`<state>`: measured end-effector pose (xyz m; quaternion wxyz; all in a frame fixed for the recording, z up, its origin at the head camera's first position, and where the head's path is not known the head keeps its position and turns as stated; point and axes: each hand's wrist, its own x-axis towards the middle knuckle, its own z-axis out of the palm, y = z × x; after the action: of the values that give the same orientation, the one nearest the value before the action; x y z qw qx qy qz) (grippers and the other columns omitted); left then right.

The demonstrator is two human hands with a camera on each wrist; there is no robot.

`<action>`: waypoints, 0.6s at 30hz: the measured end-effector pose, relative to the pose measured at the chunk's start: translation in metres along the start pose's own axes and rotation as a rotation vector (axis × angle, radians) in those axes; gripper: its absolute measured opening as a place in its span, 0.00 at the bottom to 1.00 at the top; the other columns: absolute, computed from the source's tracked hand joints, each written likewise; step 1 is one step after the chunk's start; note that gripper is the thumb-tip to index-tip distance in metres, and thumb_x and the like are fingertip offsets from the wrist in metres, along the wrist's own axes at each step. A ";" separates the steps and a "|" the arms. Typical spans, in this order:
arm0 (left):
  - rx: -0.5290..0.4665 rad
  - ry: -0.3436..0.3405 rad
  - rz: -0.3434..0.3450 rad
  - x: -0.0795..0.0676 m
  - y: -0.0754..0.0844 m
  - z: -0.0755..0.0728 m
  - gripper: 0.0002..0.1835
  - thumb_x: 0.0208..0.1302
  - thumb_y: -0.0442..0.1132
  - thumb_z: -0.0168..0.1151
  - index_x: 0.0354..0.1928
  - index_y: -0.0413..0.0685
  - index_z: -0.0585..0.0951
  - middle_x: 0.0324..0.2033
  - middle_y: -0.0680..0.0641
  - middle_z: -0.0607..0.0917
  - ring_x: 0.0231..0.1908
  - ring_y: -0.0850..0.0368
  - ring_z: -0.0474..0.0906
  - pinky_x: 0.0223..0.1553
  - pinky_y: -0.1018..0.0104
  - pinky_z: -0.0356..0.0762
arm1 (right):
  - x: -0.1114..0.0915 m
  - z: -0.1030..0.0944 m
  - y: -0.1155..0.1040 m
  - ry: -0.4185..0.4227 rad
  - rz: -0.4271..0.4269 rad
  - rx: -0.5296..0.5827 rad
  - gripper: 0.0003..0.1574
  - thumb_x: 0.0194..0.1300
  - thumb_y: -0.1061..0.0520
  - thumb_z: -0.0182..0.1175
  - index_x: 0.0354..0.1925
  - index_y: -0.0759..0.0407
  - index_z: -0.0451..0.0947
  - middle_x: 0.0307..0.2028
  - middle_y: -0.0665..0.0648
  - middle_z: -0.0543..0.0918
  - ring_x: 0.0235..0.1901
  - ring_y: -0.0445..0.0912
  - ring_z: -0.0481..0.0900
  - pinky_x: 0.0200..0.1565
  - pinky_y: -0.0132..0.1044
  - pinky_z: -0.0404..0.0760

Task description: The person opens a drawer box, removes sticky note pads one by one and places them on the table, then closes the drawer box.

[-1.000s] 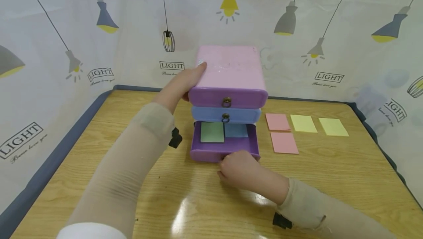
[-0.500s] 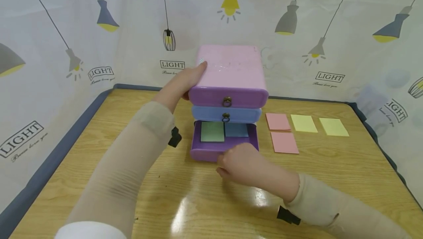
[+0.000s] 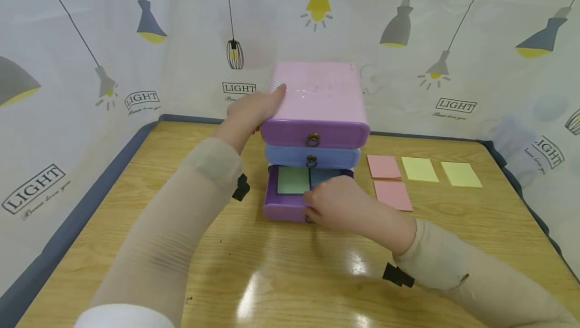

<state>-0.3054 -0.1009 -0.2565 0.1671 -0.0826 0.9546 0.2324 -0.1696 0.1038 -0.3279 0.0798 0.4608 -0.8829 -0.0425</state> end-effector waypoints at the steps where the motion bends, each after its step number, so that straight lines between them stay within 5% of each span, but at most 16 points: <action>1: 0.008 -0.001 -0.004 0.000 0.000 0.000 0.50 0.60 0.79 0.16 0.45 0.47 0.78 0.34 0.44 0.83 0.33 0.48 0.79 0.37 0.57 0.69 | 0.001 0.001 0.002 -0.002 0.003 0.006 0.24 0.63 0.48 0.64 0.17 0.50 0.65 0.13 0.45 0.65 0.13 0.41 0.67 0.16 0.41 0.70; 12: -0.003 -0.016 0.011 0.003 -0.003 -0.002 0.52 0.60 0.79 0.16 0.49 0.45 0.78 0.30 0.43 0.85 0.30 0.49 0.82 0.38 0.56 0.71 | 0.015 0.019 0.026 -0.144 0.035 0.030 0.24 0.64 0.50 0.61 0.17 0.49 0.61 0.13 0.44 0.61 0.15 0.39 0.58 0.16 0.35 0.60; 18: -0.047 -0.012 0.031 0.004 -0.003 0.002 0.52 0.60 0.79 0.18 0.51 0.44 0.78 0.31 0.43 0.85 0.30 0.49 0.83 0.37 0.56 0.73 | 0.022 0.024 0.034 -0.249 0.067 0.032 0.18 0.64 0.50 0.60 0.20 0.50 0.67 0.16 0.46 0.67 0.17 0.41 0.64 0.17 0.39 0.68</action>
<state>-0.3077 -0.1032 -0.2605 0.1675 -0.0704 0.9490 0.2578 -0.2137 0.1056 -0.3447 -0.0366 0.4233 -0.9015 -0.0826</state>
